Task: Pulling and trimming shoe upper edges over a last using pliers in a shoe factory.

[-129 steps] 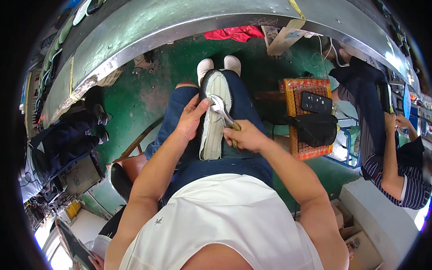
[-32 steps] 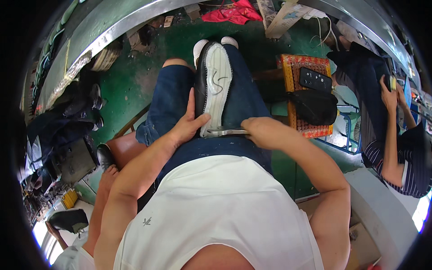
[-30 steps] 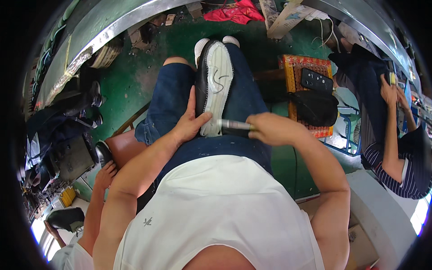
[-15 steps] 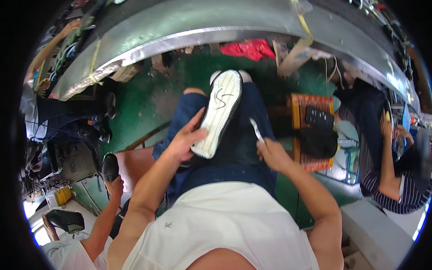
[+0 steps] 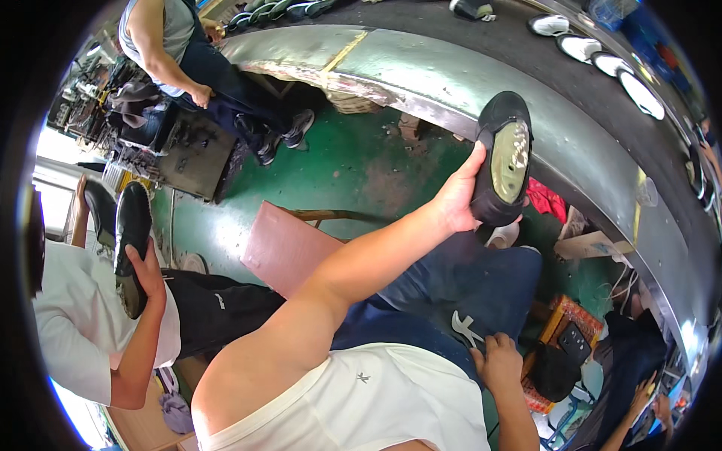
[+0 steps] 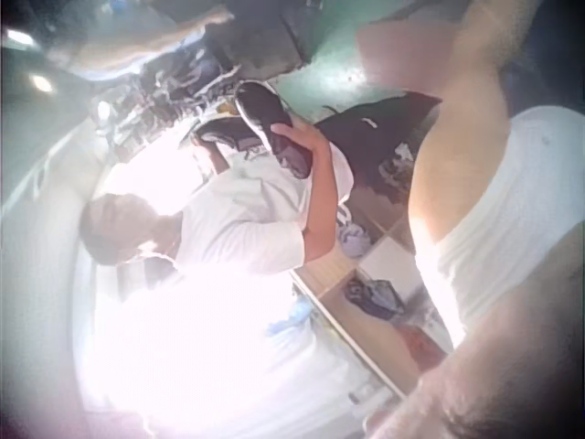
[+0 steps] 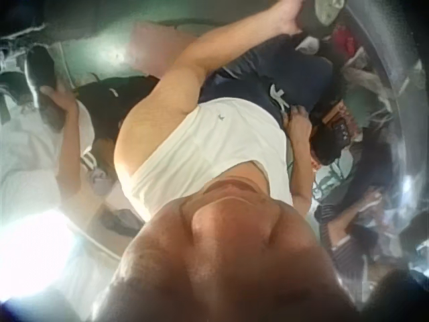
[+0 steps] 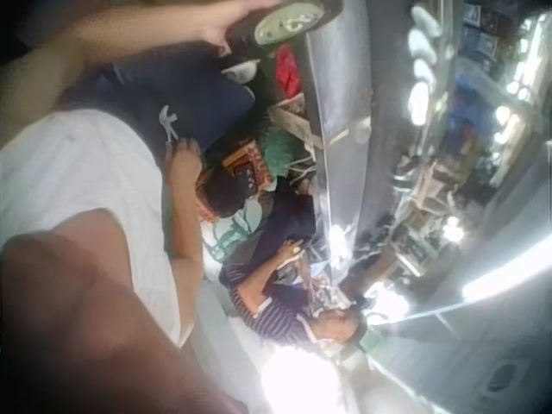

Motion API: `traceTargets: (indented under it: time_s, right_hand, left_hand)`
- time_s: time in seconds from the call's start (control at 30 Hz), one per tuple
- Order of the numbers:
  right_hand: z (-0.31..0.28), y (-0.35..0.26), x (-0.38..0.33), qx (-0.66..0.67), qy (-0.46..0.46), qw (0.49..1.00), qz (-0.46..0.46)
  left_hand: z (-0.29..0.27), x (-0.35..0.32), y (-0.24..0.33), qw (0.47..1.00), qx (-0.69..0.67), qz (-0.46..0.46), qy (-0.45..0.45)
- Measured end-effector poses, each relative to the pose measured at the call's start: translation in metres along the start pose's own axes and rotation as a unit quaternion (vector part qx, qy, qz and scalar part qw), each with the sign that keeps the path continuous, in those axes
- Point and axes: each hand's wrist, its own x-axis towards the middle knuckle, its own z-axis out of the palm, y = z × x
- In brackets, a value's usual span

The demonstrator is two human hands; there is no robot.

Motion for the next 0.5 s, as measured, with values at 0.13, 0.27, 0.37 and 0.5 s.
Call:
traceTargets:
  time_s: [0.13,0.27,0.37,0.5]
  right_hand:
    - [-0.015,-0.002,0.013,-0.007,-0.013,1.000,-0.001]
    - [-0.020,0.002,0.040,0.017,0.010,0.999,-0.028]
    - [-0.037,0.007,0.046,0.024,0.026,0.999,-0.026]
    - [-0.071,0.009,0.062,0.050,0.140,0.985,-0.087]
  left_hand:
    - [-0.009,0.005,0.018,0.999,0.004,-0.010,-0.048]
    - [-0.001,-0.008,0.037,1.000,0.001,-0.021,0.015]
    - [0.011,-0.002,0.032,0.999,0.009,-0.022,0.022]
    - [0.026,0.001,0.030,0.999,-0.009,-0.035,0.036]
